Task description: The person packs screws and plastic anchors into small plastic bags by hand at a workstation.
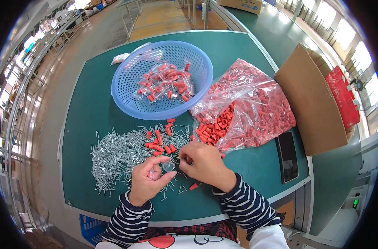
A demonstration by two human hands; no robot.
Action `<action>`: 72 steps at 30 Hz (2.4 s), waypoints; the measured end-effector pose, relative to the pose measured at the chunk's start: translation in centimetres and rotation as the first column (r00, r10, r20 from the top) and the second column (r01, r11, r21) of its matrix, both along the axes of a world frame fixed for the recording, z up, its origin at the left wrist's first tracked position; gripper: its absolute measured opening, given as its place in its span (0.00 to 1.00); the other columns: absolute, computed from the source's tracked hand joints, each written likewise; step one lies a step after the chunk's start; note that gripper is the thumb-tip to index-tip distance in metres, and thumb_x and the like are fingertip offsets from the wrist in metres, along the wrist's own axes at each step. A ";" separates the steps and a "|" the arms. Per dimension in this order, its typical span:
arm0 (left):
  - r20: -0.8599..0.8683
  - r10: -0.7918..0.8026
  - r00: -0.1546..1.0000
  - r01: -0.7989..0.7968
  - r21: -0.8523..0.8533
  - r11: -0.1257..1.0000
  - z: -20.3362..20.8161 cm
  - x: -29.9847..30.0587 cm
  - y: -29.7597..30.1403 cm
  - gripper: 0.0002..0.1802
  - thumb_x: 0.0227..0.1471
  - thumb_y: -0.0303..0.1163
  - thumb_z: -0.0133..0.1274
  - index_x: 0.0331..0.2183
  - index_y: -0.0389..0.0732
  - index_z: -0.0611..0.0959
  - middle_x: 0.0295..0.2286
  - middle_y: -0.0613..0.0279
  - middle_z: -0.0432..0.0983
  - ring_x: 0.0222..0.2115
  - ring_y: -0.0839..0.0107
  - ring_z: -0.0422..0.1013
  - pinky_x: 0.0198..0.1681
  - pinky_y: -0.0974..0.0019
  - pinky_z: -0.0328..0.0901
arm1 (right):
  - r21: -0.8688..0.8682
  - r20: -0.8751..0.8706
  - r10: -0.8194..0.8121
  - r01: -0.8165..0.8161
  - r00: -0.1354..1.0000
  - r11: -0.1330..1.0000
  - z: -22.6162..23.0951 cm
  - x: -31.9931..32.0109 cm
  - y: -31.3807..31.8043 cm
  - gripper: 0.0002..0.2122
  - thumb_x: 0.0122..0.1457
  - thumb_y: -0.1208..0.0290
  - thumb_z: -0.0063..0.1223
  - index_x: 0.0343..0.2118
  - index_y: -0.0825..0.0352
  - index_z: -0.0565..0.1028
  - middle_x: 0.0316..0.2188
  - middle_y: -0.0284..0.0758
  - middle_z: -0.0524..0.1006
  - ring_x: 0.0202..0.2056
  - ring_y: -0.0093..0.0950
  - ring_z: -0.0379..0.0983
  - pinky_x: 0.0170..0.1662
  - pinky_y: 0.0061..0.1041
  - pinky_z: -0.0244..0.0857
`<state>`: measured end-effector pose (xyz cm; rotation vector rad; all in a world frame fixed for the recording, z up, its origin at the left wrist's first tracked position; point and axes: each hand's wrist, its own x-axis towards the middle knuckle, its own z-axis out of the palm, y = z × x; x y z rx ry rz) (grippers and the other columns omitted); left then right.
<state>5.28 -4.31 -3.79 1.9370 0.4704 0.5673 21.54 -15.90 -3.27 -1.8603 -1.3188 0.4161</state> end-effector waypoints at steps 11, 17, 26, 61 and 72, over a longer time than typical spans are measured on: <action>0.040 0.036 0.999 -0.034 -0.031 0.999 -0.3 0.1 0.0 0.22 0.40 0.27 0.68 0.41 0.40 0.82 0.14 0.73 0.62 0.15 0.84 0.57 0.20 0.76 0.54 | 0.169 -0.439 0.165 -0.099 0.883 0.981 2.4 -0.6 0.1 0.06 0.50 0.78 0.63 0.32 0.66 0.81 0.23 0.24 0.72 0.24 0.13 0.61 0.28 0.15 0.54; 0.046 0.050 0.998 -0.050 -0.020 0.999 -0.3 0.0 0.6 0.22 0.40 0.27 0.68 0.40 0.39 0.82 0.14 0.77 0.59 0.16 0.87 0.53 0.19 0.79 0.50 | 0.148 -0.347 -0.023 0.079 0.937 0.986 1.8 0.3 0.1 0.06 0.52 0.77 0.62 0.34 0.67 0.80 0.26 0.29 0.73 0.25 0.18 0.67 0.28 0.19 0.61; 0.083 -0.001 0.997 -0.019 0.237 0.971 -0.4 0.0 1.3 0.22 0.38 0.29 0.69 0.40 0.40 0.81 0.14 0.73 0.63 0.14 0.84 0.56 0.17 0.76 0.53 | -0.089 0.289 0.126 -0.105 0.949 0.991 -0.1 -0.6 -0.3 0.04 0.48 0.74 0.59 0.28 0.64 0.76 0.27 0.35 0.74 0.33 0.37 0.73 0.33 0.36 0.68; 0.057 -0.058 0.997 0.036 0.330 0.943 -0.6 0.5 0.5 0.20 0.38 0.34 0.69 0.36 0.41 0.81 0.17 0.67 0.68 0.14 0.76 0.63 0.17 0.72 0.60 | -0.026 0.236 0.237 -0.238 0.943 0.971 -0.2 0.6 3.8 0.11 0.51 0.76 0.57 0.39 0.65 0.77 0.35 0.39 0.72 0.34 0.39 0.75 0.35 0.35 0.70; 0.052 0.037 0.998 -0.051 0.300 0.953 -1.1 0.3 0.6 0.21 0.39 0.34 0.68 0.38 0.40 0.80 0.18 0.65 0.70 0.14 0.77 0.63 0.18 0.72 0.61 | 0.116 0.003 0.106 -0.106 0.994 0.988 3.1 0.7 2.1 0.07 0.51 0.81 0.59 0.35 0.68 0.77 0.32 0.38 0.75 0.30 0.34 0.75 0.32 0.28 0.69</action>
